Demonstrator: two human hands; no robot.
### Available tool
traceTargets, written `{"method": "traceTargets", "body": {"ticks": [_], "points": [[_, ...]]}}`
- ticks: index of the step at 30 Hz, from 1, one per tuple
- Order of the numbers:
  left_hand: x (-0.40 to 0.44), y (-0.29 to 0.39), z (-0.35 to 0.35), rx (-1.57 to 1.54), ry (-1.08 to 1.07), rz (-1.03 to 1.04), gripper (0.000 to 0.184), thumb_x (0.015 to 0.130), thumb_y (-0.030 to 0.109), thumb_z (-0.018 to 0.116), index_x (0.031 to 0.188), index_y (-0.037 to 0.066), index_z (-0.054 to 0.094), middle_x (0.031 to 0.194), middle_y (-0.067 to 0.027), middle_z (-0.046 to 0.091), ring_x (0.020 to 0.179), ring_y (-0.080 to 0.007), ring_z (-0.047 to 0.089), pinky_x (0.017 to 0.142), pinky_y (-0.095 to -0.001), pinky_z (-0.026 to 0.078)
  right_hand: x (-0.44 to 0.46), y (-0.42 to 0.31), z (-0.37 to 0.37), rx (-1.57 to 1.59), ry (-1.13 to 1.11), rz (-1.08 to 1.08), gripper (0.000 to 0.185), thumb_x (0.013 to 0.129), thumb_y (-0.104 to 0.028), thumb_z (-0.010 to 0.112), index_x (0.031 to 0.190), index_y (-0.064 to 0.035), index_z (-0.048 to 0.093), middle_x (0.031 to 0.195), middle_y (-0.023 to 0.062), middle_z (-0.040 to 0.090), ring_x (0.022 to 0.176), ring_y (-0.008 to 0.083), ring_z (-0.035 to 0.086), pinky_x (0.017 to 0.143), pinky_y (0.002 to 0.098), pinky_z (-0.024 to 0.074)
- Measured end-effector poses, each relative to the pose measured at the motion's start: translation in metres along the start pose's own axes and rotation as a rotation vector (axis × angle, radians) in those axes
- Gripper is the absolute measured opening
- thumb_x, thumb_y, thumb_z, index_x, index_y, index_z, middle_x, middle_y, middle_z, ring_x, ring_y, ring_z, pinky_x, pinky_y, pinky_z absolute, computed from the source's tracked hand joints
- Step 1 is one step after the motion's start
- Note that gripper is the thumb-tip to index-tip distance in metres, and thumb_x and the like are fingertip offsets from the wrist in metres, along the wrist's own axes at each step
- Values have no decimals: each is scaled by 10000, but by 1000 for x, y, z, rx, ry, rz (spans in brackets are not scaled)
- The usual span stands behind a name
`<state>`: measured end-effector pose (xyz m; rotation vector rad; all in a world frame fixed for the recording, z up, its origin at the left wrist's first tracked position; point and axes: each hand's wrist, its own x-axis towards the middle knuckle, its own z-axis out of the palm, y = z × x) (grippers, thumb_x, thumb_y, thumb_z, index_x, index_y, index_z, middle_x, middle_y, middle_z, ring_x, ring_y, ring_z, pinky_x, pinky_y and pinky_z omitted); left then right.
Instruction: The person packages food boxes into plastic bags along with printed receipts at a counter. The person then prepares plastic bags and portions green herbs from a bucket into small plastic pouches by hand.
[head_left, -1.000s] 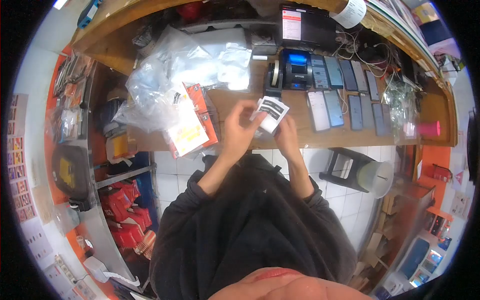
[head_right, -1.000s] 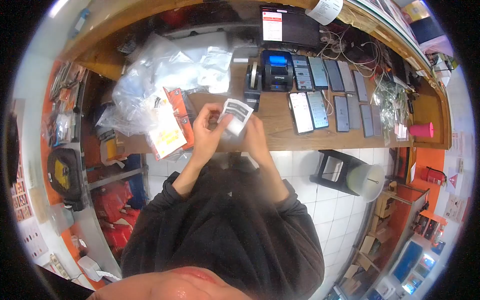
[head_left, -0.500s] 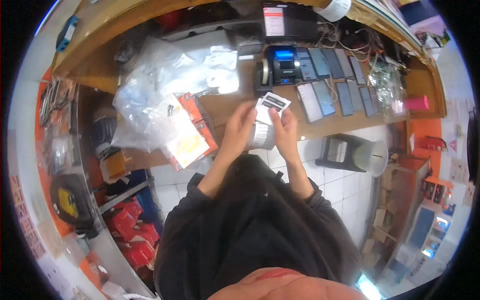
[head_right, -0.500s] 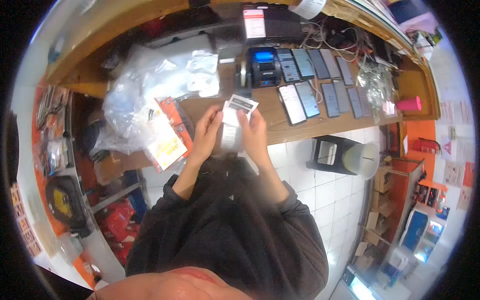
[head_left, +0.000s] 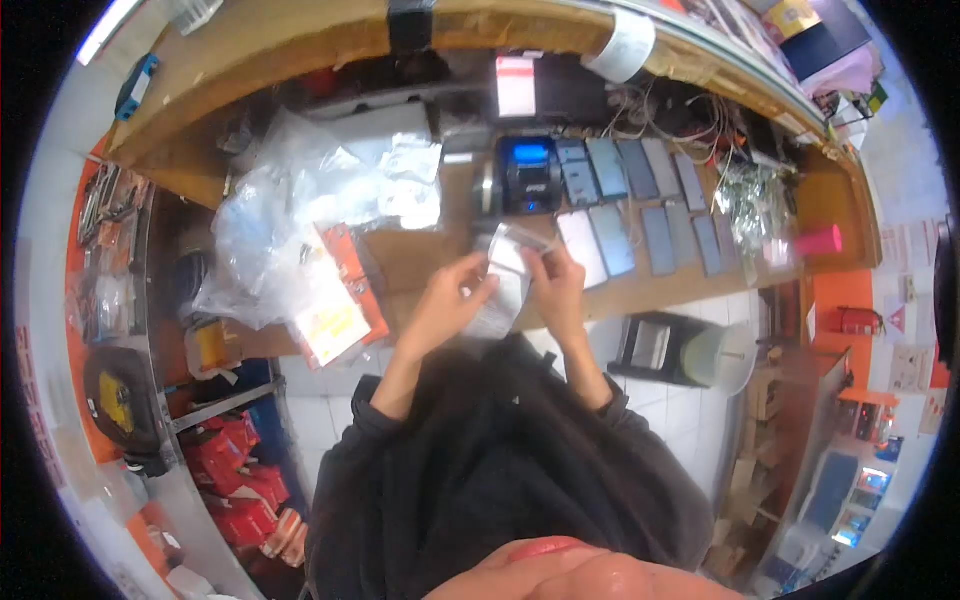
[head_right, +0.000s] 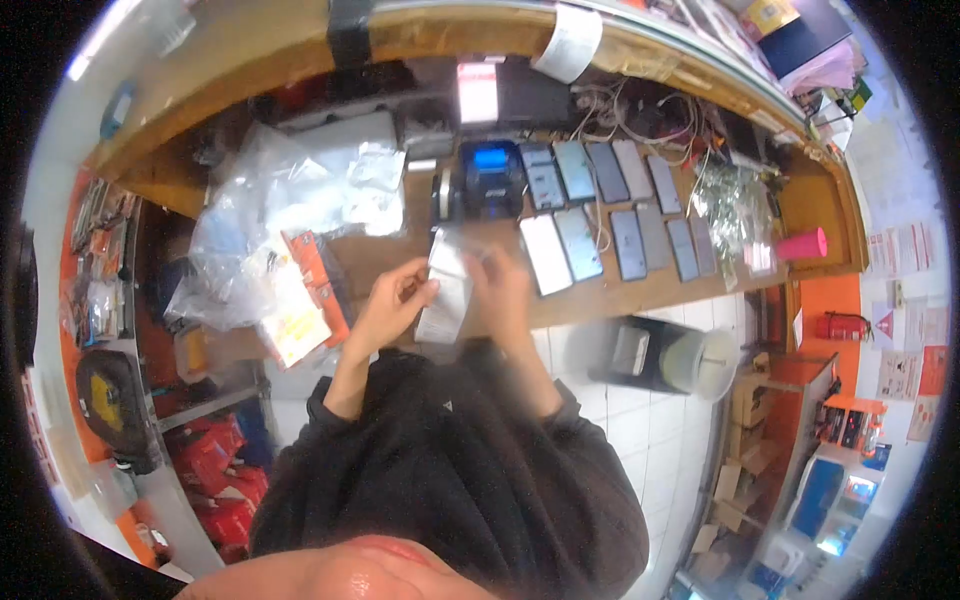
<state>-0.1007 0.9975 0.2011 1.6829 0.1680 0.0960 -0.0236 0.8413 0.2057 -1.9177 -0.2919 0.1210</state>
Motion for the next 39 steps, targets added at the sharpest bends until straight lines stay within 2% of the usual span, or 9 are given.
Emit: {"method": "traceTargets", "body": {"ticks": [6,12,14,16,18,24,30,34,39], "points": [[29,2,62,83,431,-5,309,894,277,587,997,-8,647,890,-129,646,886,-223,563,782,-359,415,52,-4,-40,2,-180,-405,136,836,-114,657,893,8,640,775,114,643,738,179,637,654,298,479],[22,17,42,101,722,29,260,924,231,549,970,1,659,863,-101,602,906,-204,525,813,-338,390,209,-40,-76,-178,676,-716,402,857,-121,621,1216,-44,455,973,129,609,886,180,575,795,297,437],[19,21,40,39,773,49,245,930,206,544,961,-12,650,833,-76,585,858,-150,529,772,-298,405,221,-67,-76,247,380,-670,449,864,-89,601,1262,-57,397,979,130,604,882,180,570,806,291,427],[14,14,34,-52,757,55,247,937,196,536,944,-30,635,836,-48,579,795,-98,515,716,-259,409,222,-74,-81,512,64,-558,421,872,-41,586,1255,-42,410,985,82,600,889,117,559,791,238,415],[12,18,32,-63,784,88,251,944,194,525,958,-40,616,835,-28,569,768,-83,500,694,-247,404,222,-113,-100,531,256,-932,281,878,-34,584,1150,-19,514,960,62,593,831,78,532,762,223,424],[-8,26,14,117,831,-54,310,959,226,495,1079,-50,569,981,-71,583,865,-101,515,765,-265,417,374,-215,-226,537,565,-1099,123,836,-32,624,946,10,657,872,60,652,863,126,563,754,248,452],[-1,-30,-11,-109,1105,59,334,967,276,477,1105,-10,579,1008,-83,588,977,-152,517,860,-287,400,572,-162,-308,528,738,-359,312,745,59,550,995,-50,701,949,127,680,745,170,633,730,288,526],[19,-9,-23,104,855,30,470,944,155,374,1336,-104,354,1497,-218,186,1393,-317,168,1120,-352,125,568,-156,-306,390,854,-432,537,747,84,548,1271,-25,497,889,124,648,662,192,612,620,358,548],[33,7,-12,625,843,-158,483,971,218,386,1352,-77,347,1483,-237,202,1390,-348,155,1128,-383,112,639,-129,-308,556,399,-464,690,730,84,513,1383,-4,310,704,63,548,525,150,531,473,306,484]]}}
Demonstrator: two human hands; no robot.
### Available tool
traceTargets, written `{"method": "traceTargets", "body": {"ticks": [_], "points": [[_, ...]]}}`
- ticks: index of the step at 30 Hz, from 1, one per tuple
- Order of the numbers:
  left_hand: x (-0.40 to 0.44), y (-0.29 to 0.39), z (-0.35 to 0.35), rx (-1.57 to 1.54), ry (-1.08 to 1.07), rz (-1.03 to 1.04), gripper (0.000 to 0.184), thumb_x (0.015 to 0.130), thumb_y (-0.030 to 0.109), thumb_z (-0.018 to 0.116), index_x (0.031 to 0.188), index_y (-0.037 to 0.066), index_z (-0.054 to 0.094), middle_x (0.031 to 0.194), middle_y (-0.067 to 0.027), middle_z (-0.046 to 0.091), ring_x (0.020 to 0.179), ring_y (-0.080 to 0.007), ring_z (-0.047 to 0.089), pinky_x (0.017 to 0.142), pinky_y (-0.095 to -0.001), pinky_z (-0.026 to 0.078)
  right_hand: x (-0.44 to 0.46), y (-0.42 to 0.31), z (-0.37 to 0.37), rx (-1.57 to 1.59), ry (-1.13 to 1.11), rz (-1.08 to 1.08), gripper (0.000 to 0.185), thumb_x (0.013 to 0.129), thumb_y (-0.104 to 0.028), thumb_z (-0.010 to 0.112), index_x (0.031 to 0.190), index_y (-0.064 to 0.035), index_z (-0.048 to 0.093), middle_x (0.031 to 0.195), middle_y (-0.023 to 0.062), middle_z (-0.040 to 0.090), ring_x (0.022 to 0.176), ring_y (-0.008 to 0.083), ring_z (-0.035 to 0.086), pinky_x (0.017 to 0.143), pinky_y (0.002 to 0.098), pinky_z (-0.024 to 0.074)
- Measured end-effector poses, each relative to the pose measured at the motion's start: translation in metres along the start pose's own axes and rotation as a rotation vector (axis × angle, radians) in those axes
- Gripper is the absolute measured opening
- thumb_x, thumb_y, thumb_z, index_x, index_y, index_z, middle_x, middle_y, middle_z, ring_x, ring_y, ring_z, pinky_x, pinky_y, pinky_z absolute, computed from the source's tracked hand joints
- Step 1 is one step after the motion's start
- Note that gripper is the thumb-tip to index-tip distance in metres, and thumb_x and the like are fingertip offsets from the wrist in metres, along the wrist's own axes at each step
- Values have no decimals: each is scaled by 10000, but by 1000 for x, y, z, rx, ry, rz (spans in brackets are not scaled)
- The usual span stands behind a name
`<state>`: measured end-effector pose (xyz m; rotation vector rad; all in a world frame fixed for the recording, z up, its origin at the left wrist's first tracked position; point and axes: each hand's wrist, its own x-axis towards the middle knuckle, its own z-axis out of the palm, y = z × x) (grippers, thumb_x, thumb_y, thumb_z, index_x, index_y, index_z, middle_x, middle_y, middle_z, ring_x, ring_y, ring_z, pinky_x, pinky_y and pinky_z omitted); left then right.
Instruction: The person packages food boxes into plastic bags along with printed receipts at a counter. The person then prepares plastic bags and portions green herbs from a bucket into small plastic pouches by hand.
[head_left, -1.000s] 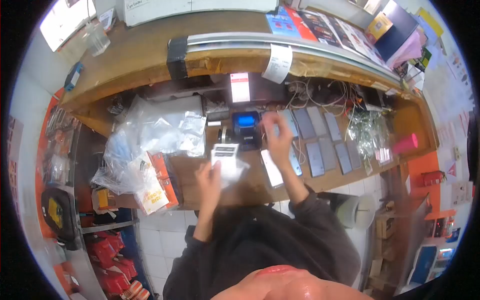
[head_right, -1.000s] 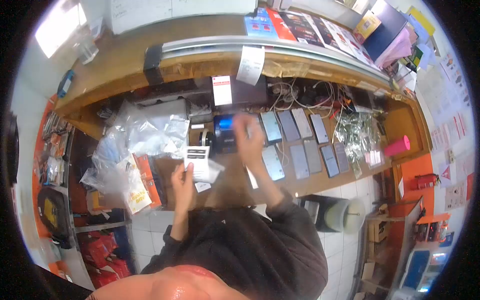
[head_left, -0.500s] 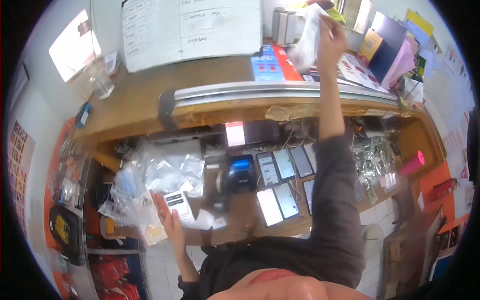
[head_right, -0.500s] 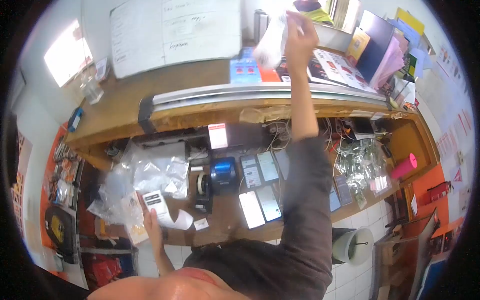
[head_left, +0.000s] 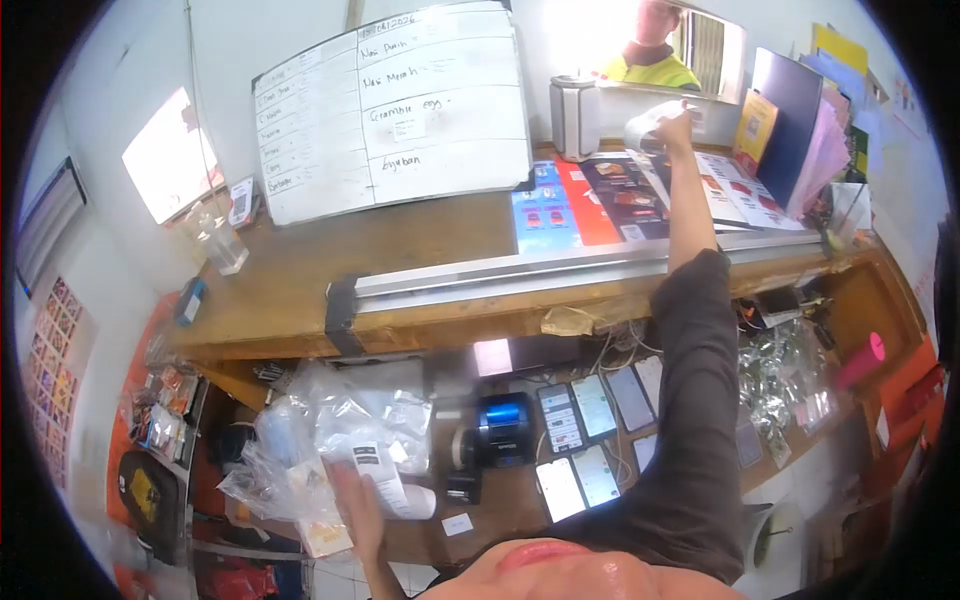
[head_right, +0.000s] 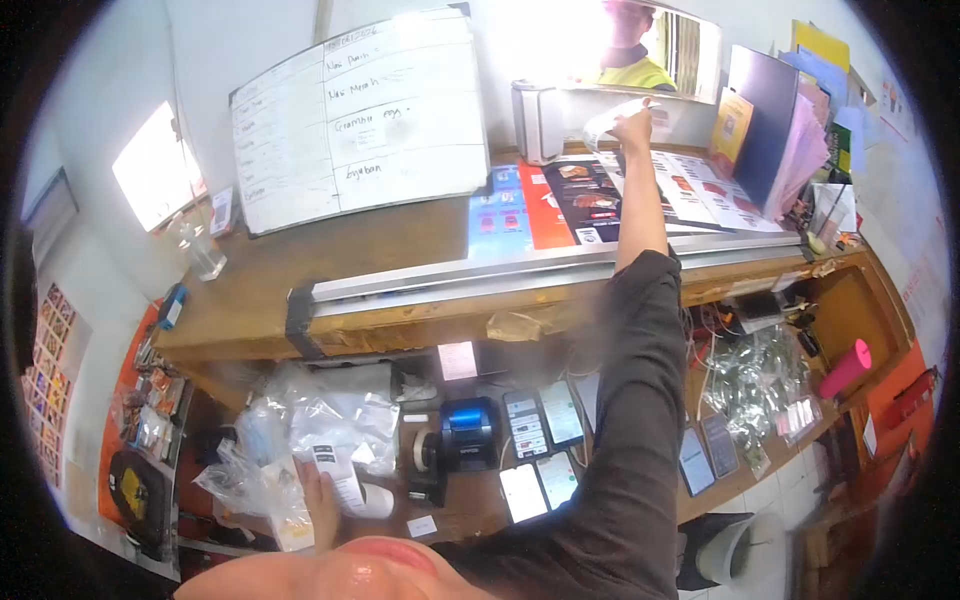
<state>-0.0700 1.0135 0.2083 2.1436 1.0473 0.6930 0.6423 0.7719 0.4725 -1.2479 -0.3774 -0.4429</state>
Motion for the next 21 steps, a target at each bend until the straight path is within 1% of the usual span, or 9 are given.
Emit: {"method": "traceTargets", "body": {"ticks": [1,2,6,8,9,11,12,17,21], "points": [[-1,18,1,62,-2,-47,481,973,230,390,1353,-64,354,1478,-243,209,1389,-357,154,1128,-391,114,8,9,2,124,-58,60,668,744,84,516,1374,-13,317,697,63,544,526,156,532,467,312,485],[-3,49,-5,88,-31,-125,427,968,204,406,1310,-52,414,1464,-245,240,1378,-365,178,1121,-401,133,-5,1,11,33,5,42,753,743,100,525,1415,-17,206,817,116,577,658,205,588,511,364,523],[0,21,10,79,44,-15,327,961,174,427,1206,-36,486,1450,-258,257,1377,-365,177,1118,-408,132,-1,15,22,-146,-2,32,895,718,91,566,1455,-11,68,1000,199,614,848,275,654,624,439,558],[-1,23,12,282,193,176,222,955,146,451,1083,-23,517,1279,-236,478,1230,-311,428,1023,-384,316,16,36,18,-309,23,-29,909,705,82,582,1456,-11,77,1016,209,613,847,271,657,655,418,554],[-2,33,8,290,191,152,222,955,146,451,1083,-23,517,1279,-236,478,1230,-311,428,1023,-384,316,8,32,20,-380,14,-21,904,695,69,589,1452,-1,99,1033,217,612,851,265,660,688,381,545],[-3,57,-2,-96,-71,-100,182,953,141,468,1049,-2,528,1020,-145,607,962,-190,576,837,-294,434,-1,31,26,-455,-17,-3,900,686,56,597,1448,10,120,1049,225,612,854,259,663,721,344,536],[-3,48,2,-160,-43,-46,179,954,144,480,1052,5,533,859,-47,603,777,-92,557,683,-224,428,4,36,24,-447,18,-76,881,686,66,582,1442,21,133,1051,229,609,860,271,662,704,352,548],[-10,29,9,-408,-49,-93,191,957,147,475,1066,7,544,852,-15,575,757,-72,510,651,-224,401,-22,6,34,-240,-10,-50,876,681,110,530,1436,39,91,1145,268,544,894,326,651,667,366,589],[-20,6,8,-399,28,-167,204,949,153,483,1070,11,566,829,27,515,716,-39,426,626,-195,352,-13,8,44,-192,-149,18,936,683,163,462,1415,26,-106,1268,293,405,942,392,623,692,384,607]]}}
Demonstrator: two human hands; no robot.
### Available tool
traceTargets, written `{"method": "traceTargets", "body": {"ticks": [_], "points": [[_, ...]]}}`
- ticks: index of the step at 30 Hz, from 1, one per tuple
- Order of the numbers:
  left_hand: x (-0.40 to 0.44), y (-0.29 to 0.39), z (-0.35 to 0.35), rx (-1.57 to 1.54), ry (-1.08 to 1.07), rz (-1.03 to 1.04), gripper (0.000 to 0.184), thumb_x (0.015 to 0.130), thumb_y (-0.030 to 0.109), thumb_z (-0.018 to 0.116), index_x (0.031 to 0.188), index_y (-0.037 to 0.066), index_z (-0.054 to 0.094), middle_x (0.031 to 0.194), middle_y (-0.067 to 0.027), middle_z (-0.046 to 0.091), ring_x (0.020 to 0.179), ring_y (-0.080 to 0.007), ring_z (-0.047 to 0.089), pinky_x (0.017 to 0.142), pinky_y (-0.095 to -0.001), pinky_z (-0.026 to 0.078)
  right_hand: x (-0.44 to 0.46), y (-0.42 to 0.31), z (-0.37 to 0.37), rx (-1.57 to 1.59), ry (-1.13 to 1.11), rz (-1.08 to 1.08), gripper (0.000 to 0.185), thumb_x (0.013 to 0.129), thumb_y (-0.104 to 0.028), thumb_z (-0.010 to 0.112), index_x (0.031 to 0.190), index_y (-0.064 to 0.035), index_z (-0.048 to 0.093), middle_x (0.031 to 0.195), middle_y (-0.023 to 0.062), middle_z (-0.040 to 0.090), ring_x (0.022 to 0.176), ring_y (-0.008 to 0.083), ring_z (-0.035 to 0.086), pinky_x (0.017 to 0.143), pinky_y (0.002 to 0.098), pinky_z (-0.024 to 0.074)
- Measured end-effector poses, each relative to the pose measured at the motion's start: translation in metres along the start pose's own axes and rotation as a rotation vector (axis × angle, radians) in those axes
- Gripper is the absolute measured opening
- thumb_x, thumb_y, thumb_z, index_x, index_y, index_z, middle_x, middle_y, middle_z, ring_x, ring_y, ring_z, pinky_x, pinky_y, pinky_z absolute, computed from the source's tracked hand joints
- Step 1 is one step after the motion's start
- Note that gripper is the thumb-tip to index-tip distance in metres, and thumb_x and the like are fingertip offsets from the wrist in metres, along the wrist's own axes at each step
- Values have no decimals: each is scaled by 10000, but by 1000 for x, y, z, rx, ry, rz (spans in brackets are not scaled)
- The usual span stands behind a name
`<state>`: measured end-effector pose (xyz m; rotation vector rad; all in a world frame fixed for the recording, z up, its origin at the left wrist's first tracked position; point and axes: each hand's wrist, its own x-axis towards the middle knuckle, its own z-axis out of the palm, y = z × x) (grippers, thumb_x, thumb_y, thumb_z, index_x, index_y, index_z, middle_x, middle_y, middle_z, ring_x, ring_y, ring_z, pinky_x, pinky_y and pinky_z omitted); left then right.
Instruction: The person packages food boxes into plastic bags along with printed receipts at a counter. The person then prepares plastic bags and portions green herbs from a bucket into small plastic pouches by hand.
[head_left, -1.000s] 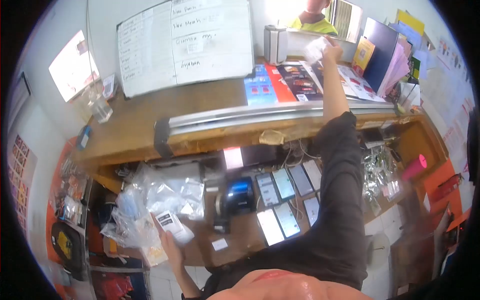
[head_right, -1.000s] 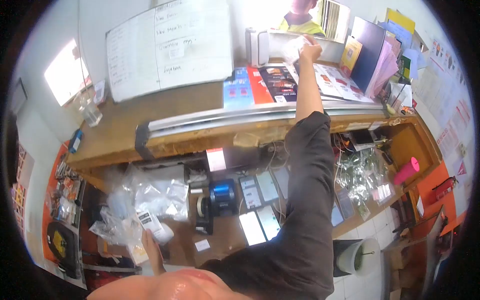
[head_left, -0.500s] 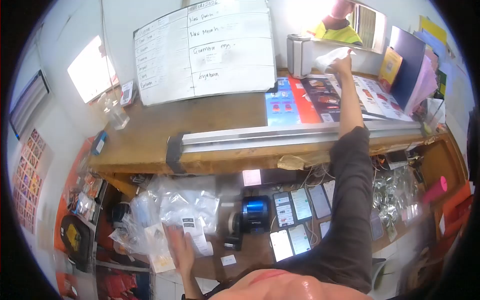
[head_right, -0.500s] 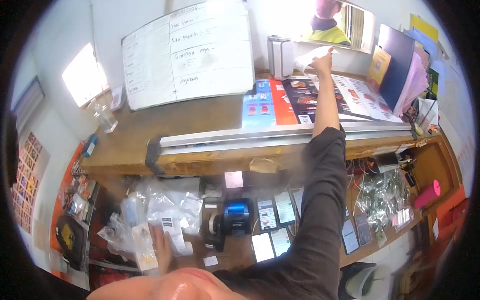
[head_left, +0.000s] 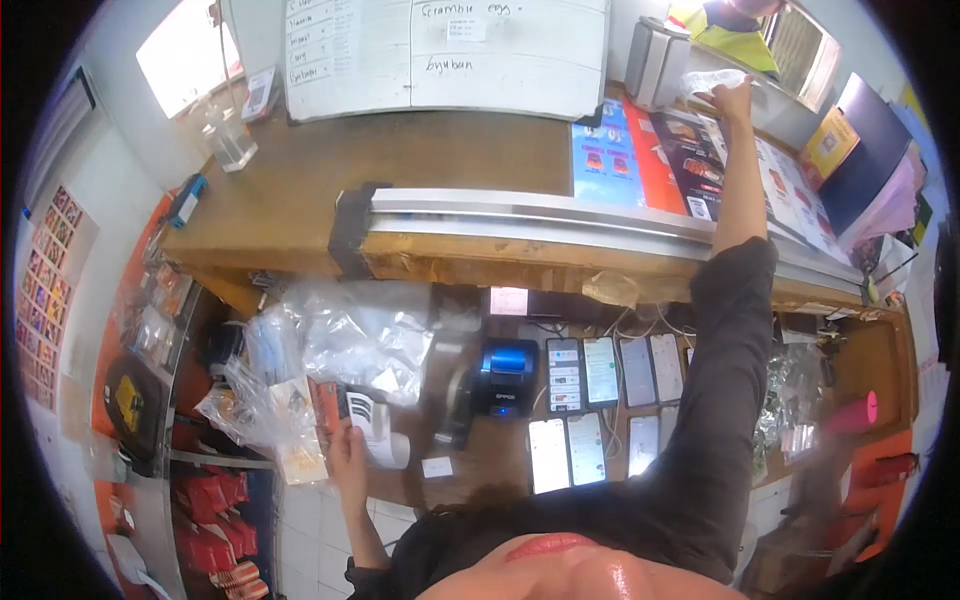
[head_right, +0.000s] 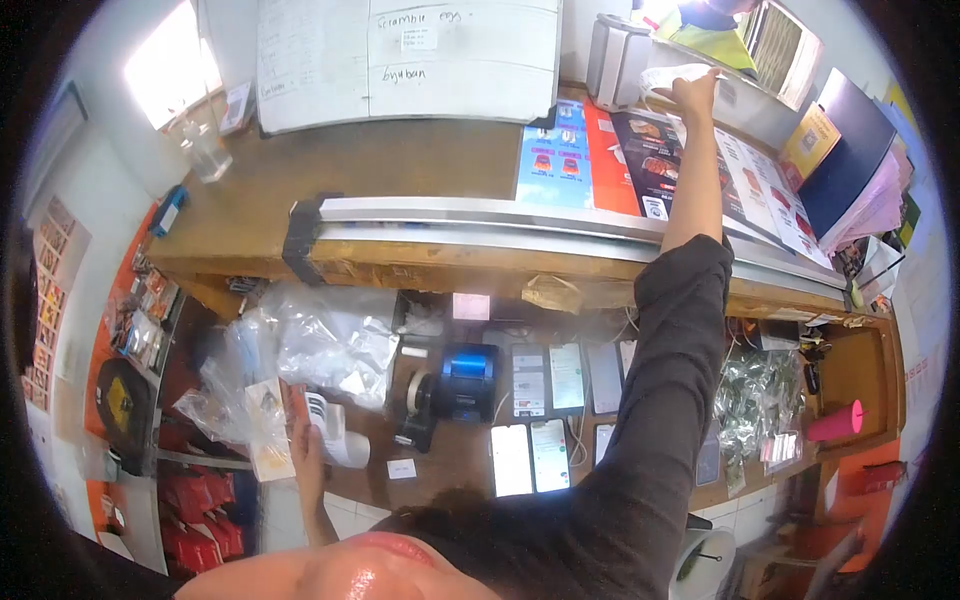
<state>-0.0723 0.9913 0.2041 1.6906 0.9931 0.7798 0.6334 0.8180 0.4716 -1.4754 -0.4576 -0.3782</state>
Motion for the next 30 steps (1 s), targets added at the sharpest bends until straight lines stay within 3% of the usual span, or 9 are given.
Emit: {"method": "traceTargets", "body": {"ticks": [7,9,16,17,19,22,27,29,30], "points": [[-8,-31,-12,-215,137,-58,212,945,131,486,1093,-1,561,994,-26,554,874,-91,498,750,-224,387,7,18,14,-39,-23,-67,904,681,154,471,1393,89,-82,1271,290,411,996,379,602,721,384,598],[-9,-37,-10,-197,169,-33,205,945,133,488,1082,2,563,992,-25,554,874,-91,498,752,-223,387,25,38,11,-426,92,-163,908,689,106,512,1408,84,-42,1329,300,365,1040,357,585,759,356,580],[-13,-18,-12,-197,90,-172,188,929,150,535,1037,1,578,916,-6,564,832,-67,497,728,-207,390,21,31,0,-94,-93,-89,879,719,85,505,1436,34,-2,1371,320,299,1069,388,564,764,398,575],[-12,-22,-8,-187,142,-140,183,920,147,558,1030,4,584,880,2,572,788,-59,499,703,-198,389,13,27,1,115,-148,30,858,727,86,501,1445,12,36,1300,326,394,1031,405,581,731,427,574],[-10,-25,-7,-121,99,-91,192,908,133,576,1050,4,575,880,4,570,782,-56,492,690,-198,387,32,48,-10,-192,-136,-132,679,750,-37,617,1374,3,353,1018,233,606,848,266,647,656,333,540],[-7,-28,-3,-81,36,-95,257,897,101,581,1130,6,528,1018,-45,575,936,-102,560,772,-214,438,8,16,-26,-861,-4,-525,470,776,-112,664,1217,-4,540,1024,149,632,797,190,639,652,292,514],[7,-31,1,-236,-214,-131,171,891,88,597,1030,1,546,883,-73,647,805,-79,583,705,-201,446,-264,-75,-5,-314,-85,-445,219,848,-108,625,1041,-5,634,995,95,653,860,153,595,770,294,475],[9,-24,-4,-163,-381,-89,177,890,98,596,1027,-11,571,892,-77,657,822,-78,585,719,-218,451,-403,-80,10,-564,-355,-715,165,832,-23,581,989,-16,632,936,98,646,805,204,609,739,302,473],[12,-32,-8,-118,-493,-22,182,889,103,597,1028,-14,583,895,-77,660,836,-78,585,726,-225,453,-458,-64,8,-541,-649,-478,181,833,-20,556,990,-53,642,933,112,627,853,264,609,765,332,468]]}}
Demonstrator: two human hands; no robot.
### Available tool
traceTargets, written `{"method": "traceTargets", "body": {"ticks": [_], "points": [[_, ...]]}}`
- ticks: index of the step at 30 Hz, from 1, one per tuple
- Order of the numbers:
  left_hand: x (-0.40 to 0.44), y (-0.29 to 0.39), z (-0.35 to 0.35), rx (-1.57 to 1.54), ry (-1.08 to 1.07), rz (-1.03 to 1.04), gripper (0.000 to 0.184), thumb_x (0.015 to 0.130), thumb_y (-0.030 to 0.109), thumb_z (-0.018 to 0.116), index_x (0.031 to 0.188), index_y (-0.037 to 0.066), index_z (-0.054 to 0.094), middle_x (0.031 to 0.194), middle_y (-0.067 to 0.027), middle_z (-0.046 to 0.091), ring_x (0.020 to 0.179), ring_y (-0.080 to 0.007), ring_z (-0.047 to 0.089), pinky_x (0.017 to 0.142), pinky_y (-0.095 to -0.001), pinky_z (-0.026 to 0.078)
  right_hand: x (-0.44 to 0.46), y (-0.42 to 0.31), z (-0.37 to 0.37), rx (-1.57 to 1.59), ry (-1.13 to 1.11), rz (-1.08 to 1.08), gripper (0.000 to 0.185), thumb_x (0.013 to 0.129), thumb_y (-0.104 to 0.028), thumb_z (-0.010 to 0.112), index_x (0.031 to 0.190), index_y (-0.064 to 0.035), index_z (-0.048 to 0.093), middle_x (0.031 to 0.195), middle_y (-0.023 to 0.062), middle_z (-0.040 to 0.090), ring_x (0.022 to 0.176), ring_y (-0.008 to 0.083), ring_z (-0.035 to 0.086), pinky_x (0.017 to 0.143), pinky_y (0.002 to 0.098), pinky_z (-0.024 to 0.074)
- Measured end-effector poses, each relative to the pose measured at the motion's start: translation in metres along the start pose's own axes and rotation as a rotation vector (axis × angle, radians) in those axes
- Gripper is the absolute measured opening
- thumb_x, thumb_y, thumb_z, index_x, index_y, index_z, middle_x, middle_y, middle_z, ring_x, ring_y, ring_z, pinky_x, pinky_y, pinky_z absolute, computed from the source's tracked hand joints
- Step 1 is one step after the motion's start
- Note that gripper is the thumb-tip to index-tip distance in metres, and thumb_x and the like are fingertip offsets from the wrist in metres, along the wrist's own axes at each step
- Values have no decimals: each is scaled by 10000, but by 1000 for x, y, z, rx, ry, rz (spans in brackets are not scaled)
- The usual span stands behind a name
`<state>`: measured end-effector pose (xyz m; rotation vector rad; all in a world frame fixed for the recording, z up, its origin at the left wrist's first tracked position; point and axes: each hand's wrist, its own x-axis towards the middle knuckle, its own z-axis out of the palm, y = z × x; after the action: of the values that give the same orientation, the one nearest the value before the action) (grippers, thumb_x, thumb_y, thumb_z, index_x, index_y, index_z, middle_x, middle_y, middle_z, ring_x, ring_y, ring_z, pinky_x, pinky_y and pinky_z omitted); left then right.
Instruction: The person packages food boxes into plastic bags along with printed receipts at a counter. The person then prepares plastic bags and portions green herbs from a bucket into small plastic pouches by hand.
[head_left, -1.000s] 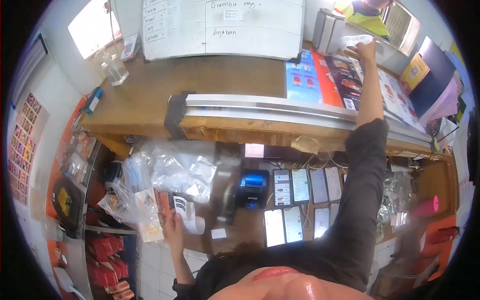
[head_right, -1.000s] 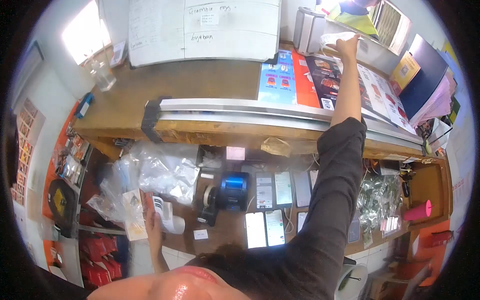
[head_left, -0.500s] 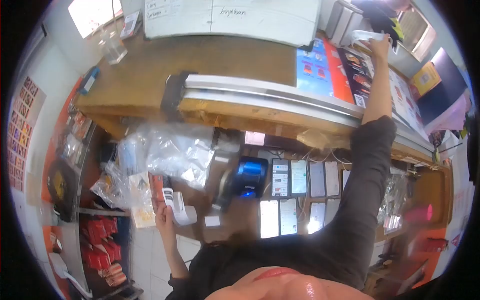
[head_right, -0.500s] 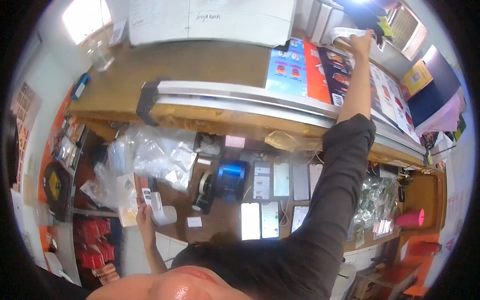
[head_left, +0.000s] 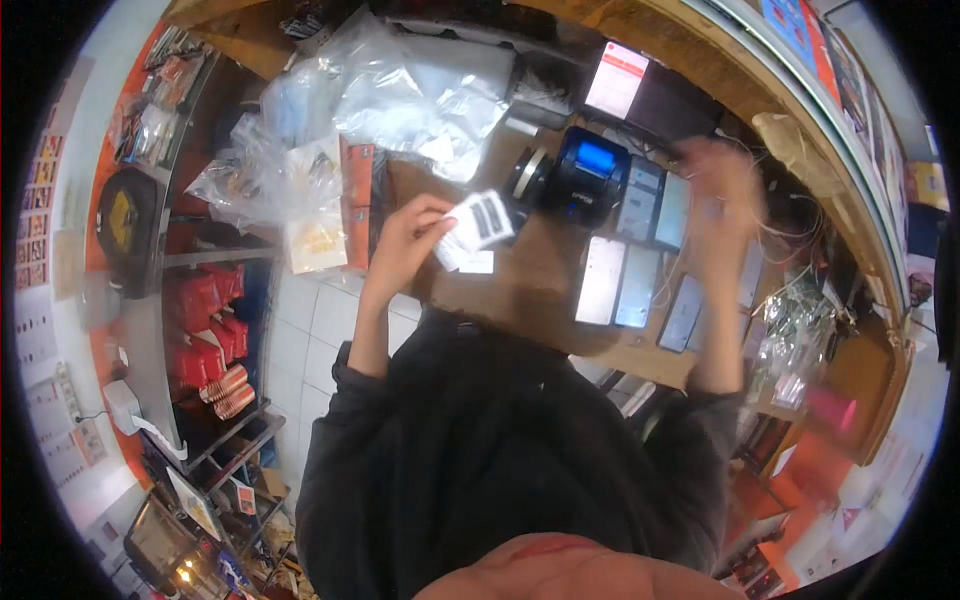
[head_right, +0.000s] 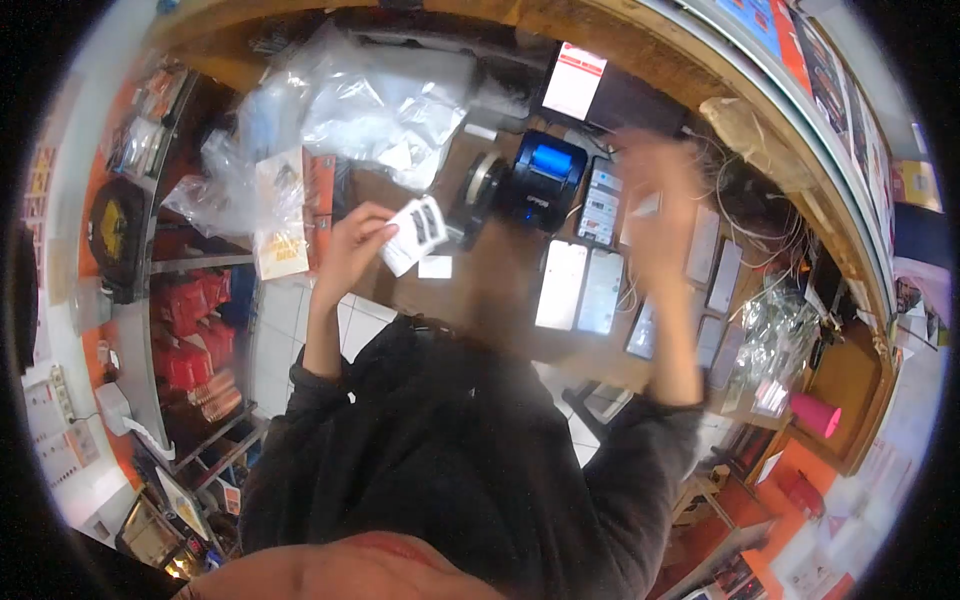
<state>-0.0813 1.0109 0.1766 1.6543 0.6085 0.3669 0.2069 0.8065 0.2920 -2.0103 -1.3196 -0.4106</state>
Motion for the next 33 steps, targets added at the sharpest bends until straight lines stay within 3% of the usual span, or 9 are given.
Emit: {"method": "traceTargets", "body": {"ticks": [1,2,6,9,14,17,21,26,33], "points": [[0,1,-3,-1,-7,-1,182,889,103,597,1028,-14,583,895,-77,660,836,-78,585,726,-225,453,-38,-16,36,45,-241,165,167,855,-46,550,987,-70,648,948,119,606,905,292,596,795,356,456],[2,4,-4,-89,-176,-99,191,885,109,601,1032,-13,595,902,-78,661,847,-80,585,733,-232,454,-61,-27,72,173,-244,148,173,833,-30,586,984,-77,656,864,97,568,711,220,578,626,335,461],[15,-31,3,-158,-523,-203,203,856,122,636,1006,-14,628,873,-77,672,828,-106,601,747,-253,468,-139,-41,170,491,-267,581,209,881,-202,588,974,-36,675,754,126,569,655,203,558,608,324,439],[32,-79,15,-40,-652,-155,235,842,188,677,963,-11,651,876,-58,670,815,-102,591,743,-263,475,-136,-65,196,541,-259,972,345,894,-338,576,940,-17,694,631,40,607,583,119,546,560,265,419],[63,-115,26,-9,-746,-80,183,808,130,671,931,-3,690,820,-96,698,737,-131,628,688,-270,489,-115,-76,204,432,-388,1112,337,873,-320,607,757,-19,706,731,127,655,644,154,577,600,317,430],[70,-106,25,190,-770,-4,208,812,168,663,931,1,699,841,-129,699,745,-158,636,708,-294,492,-139,-89,221,411,20,785,201,863,-184,611,754,-41,699,706,85,588,692,140,517,639,294,413],[74,-113,23,30,-820,-54,236,796,184,670,939,-3,694,849,-153,693,751,-186,650,708,-307,490,-148,-185,164,548,57,972,166,872,-156,618,817,-4,655,684,18,563,637,116,514,593,258,412],[73,-99,19,96,-818,-20,223,790,178,678,902,-14,693,813,-150,691,722,-169,648,691,-301,488,-215,-211,187,766,-53,1410,268,898,-242,612,863,22,646,719,79,600,510,94,523,465,225,399],[70,-98,15,57,-838,-34,250,821,201,678,946,-15,675,836,-84,697,768,-118,621,718,-278,486,-250,-189,232,798,-9,1406,356,902,-276,601,874,79,619,771,131,640,504,111,534,441,259,473]]}}
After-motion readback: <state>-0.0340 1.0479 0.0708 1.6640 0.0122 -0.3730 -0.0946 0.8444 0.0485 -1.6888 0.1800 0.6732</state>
